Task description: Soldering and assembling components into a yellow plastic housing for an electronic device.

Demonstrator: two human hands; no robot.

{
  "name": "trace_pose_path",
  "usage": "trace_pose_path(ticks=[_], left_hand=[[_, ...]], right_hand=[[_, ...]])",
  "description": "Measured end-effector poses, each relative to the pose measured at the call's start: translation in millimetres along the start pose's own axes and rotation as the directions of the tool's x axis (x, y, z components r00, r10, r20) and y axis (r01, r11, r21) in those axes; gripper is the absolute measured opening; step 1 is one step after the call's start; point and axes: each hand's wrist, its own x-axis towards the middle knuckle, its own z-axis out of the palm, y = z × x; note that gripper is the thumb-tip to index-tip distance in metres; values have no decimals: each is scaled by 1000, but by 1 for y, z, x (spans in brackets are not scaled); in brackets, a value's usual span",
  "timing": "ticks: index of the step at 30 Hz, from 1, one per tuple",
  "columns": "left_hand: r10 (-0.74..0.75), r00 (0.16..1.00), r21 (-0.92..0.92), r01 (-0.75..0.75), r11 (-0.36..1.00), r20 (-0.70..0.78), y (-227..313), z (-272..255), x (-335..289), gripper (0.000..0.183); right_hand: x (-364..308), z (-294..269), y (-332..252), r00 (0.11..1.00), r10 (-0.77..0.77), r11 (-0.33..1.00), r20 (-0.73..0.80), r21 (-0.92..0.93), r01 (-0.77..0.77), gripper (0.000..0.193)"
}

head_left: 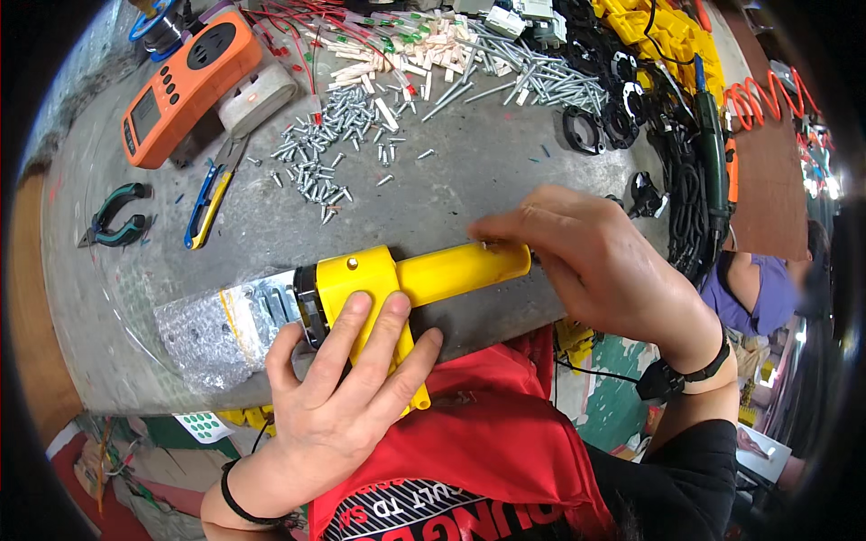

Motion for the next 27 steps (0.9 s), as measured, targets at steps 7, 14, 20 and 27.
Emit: trace_pose_path(ticks=[7, 14, 20, 27], left_hand=[[1, 1000, -11, -1, 1000, -11, 1, 1, 1, 36], [-14, 1000, -9, 14, 1000, -15, 1, 2, 1, 37], [-9, 1000, -19, 9, 1000, -4, 0, 2, 0, 40], [-11, 1000, -20, 11, 1000, -13, 0, 2, 0, 40]], right_hand=[[0, 1, 4, 991, -131, 991, -20, -39, 130, 39], [11, 2, 1, 984, -178, 956, 14, -235, 177, 16], [8, 10, 28, 980, -177, 984, -95, -7, 177, 18], [6, 9, 36, 957, -246, 969, -155, -3, 249, 16]])
